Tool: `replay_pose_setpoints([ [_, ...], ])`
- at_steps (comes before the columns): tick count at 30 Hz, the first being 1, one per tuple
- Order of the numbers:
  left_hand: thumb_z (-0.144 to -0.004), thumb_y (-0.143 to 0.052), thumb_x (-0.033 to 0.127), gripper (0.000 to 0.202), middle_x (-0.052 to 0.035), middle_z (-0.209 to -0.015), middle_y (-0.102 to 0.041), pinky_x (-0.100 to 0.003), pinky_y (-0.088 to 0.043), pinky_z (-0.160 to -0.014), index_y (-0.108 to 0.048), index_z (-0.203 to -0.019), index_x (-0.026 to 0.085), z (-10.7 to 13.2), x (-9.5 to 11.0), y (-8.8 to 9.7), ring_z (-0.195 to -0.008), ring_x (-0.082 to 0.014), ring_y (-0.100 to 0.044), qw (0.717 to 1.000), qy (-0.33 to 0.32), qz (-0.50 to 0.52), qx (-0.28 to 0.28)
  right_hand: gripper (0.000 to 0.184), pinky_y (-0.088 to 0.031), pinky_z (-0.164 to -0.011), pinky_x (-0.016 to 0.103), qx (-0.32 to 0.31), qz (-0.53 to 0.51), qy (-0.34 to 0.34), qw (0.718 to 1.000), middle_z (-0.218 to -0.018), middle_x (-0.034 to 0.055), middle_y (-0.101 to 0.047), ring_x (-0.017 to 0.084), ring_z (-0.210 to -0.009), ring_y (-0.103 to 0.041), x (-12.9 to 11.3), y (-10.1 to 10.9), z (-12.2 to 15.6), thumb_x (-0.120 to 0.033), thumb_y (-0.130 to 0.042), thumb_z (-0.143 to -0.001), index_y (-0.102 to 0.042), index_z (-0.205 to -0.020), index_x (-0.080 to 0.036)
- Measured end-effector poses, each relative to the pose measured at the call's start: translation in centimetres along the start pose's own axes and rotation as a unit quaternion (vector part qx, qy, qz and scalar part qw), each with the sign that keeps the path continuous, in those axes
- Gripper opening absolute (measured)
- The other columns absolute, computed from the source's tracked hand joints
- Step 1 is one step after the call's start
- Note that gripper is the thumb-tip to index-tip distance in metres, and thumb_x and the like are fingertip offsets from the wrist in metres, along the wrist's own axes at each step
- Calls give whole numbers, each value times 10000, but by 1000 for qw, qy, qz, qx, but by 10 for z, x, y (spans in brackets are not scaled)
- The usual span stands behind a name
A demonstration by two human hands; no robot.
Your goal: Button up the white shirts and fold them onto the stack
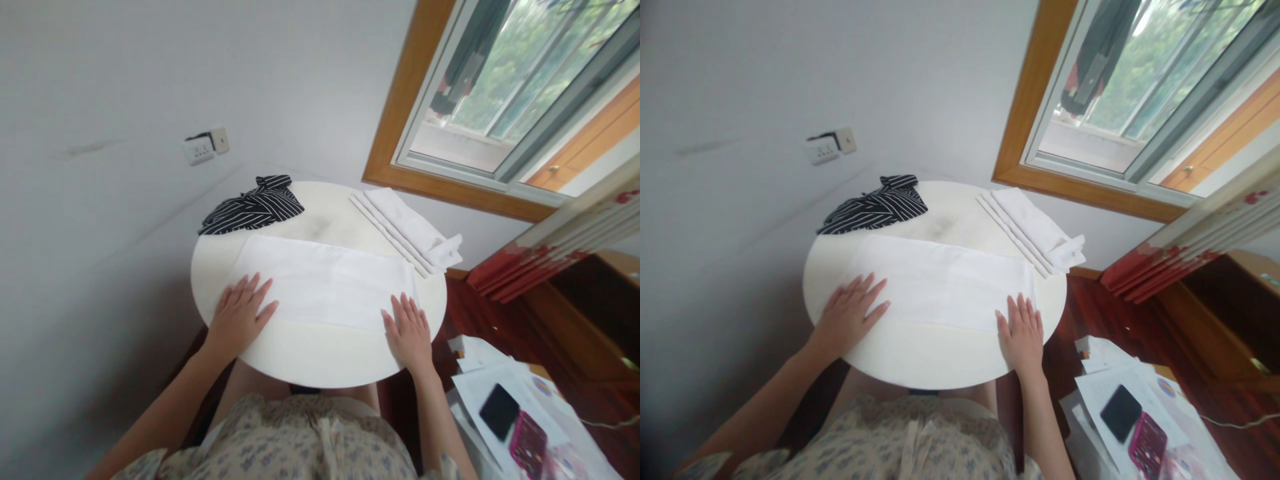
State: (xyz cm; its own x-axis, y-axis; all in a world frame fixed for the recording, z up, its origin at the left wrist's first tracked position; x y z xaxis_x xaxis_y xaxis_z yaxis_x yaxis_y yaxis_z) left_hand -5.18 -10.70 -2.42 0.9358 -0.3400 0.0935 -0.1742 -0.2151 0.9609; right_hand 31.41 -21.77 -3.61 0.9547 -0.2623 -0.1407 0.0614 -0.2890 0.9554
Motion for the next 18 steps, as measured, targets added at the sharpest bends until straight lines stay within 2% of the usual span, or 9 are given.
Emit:
replay_pose_setpoints([
  [3,-944,-363,431,532,-89,-1558,-399,-538,-200,-1191,-481,-1430,247,4,-18,4,-1461,-300,-308,1000,27,2,-2,599,-230,-1185,535,-12,-4,-7,1000,-1561,123,-375,297,-1469,-297,9,0,3,-531,-371,-986,-462,-1473,-195],
  [5,-944,-349,412,501,-83,-1540,-426,-504,-242,-1183,-503,-1393,250,2,-36,8,-1441,-287,-340,999,37,8,8,580,-277,-1168,528,-18,-11,-3,1000,-1546,132,-401,307,-1455,-323,17,3,0,-524,-417,-967,-511,-1433,-192],
  [7,-949,-325,403,497,-103,-1505,-461,-439,-284,-1169,-504,-1370,209,-5,-60,13,-1400,-273,-391,998,60,1,29,544,-344,-1135,492,-1,-14,-17,1000,-1522,148,-432,311,-1424,-372,33,11,-8,-489,-457,-949,-555,-1386,-179],
  [9,-951,-314,409,522,-142,-1420,-532,-422,-316,-1145,-482,-1369,144,-13,-89,16,-1321,-278,-462,993,106,-23,38,529,-397,-1091,456,21,-9,-55,998,-1458,187,-496,316,-1358,-457,54,20,-21,-437,-461,-946,-559,-1367,-132],
  [12,-937,-347,450,583,-174,-1230,-638,-415,-380,-1080,-482,-1346,58,-30,-117,11,-1180,-292,-549,987,155,-27,-2,544,-424,-1038,451,4,16,-100,995,-1256,233,-632,335,-1212,-575,76,20,-46,-417,-459,-951,-553,-1344,-51],
  [14,-926,-366,480,612,-175,-1130,-671,-396,-412,-1038,-508,-1314,29,-42,-120,6,-1131,-294,-573,986,163,1,-32,548,-442,-997,439,-14,26,-109,994,-1168,243,-664,334,-1143,-614,79,17,-63,-441,-458,-955,-573,-1307,-37],
  [16,-924,-355,510,623,-184,-1065,-681,-396,-438,-996,-547,-1270,29,-53,-112,3,-1103,-305,-590,985,164,24,-55,556,-467,-942,427,-34,23,-117,992,-1123,259,-669,328,-1083,-644,78,11,-78,-486,-431,-962,-616,-1236,-39],
  [18,-920,-338,551,638,-214,-1081,-670,-426,-461,-947,-575,-1231,46,-61,-100,3,-1090,-334,-600,982,172,26,-72,592,-483,-897,429,-62,13,-131,989,-1092,275,-671,336,-1044,-662,76,2,-89,-544,-419,-954,-646,-1168,-41],
])
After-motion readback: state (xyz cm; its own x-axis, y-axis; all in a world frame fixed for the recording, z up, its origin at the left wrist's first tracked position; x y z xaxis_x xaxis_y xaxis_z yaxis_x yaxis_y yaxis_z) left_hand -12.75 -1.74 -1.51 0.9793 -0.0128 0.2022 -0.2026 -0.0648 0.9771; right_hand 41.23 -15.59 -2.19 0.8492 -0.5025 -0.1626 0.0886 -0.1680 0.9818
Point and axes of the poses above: each hand's wrist, its own z-axis away from the middle knuckle, its own y-axis out of the back of the hand, x = y × z, the point moved 10 cm from there along -z, towards the middle knuckle
